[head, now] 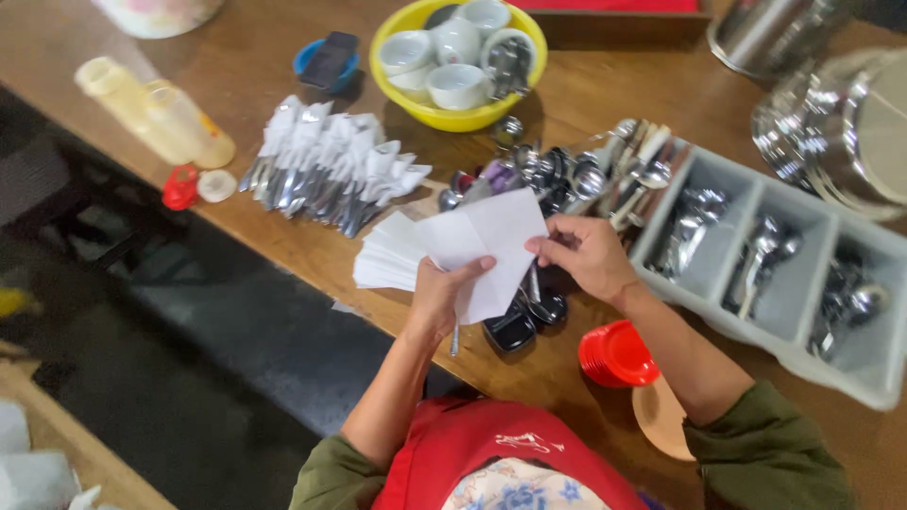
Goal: The person takes spoons and forks from a sorting tray and wraps them individually in white napkins, placing the finished bundles in a pile on the table.
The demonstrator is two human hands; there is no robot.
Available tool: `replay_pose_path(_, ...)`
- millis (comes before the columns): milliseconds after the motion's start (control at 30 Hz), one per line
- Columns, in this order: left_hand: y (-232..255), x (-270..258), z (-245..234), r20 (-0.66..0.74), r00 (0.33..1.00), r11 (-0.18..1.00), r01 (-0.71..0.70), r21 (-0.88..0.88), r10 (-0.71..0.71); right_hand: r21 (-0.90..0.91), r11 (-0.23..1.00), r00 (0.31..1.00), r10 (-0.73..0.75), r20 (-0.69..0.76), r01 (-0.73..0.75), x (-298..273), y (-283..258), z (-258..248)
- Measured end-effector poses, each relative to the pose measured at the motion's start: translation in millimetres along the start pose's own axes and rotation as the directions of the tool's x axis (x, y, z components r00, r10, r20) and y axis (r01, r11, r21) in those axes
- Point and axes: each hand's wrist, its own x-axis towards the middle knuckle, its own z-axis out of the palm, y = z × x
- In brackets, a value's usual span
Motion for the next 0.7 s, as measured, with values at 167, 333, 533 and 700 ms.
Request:
replay_pose_path(167, -5.8, 10.6, 32.5, 0.087, 0.993, 0.995, 0.079, -0.053, -0.074, 0.061, 0.991, 0.972, -0.102, -0.212, 0.118, -21.2, 24.1, -60.9)
replay_pose_path(333, -2.0, 29.0, 57.7, 0.112, 0.991, 0.996, 0.082, -0.037, -0.077, -0.030, 0.994, 0.776, -0.101, -0.623, 0.106, -52.4, 64.2, -164.8)
replay_pose_path(533, 3.7, 37.3, 72.8, 0.074, 0.996, 0.998, 0.054, -0.042, -0.051, -0.025, 0.978, 0.652, 0.118, -0.749, -0.206, -85.8, 149.0, -237.9)
replay_pose_path(700, 4.2, 33.3, 69.8, 0.110, 0.990, 0.994, 0.091, -0.062, -0.084, -0.057, 0.928, 0.564, 0.176, -0.807, -0.369, -78.0, 234.8, -261.5)
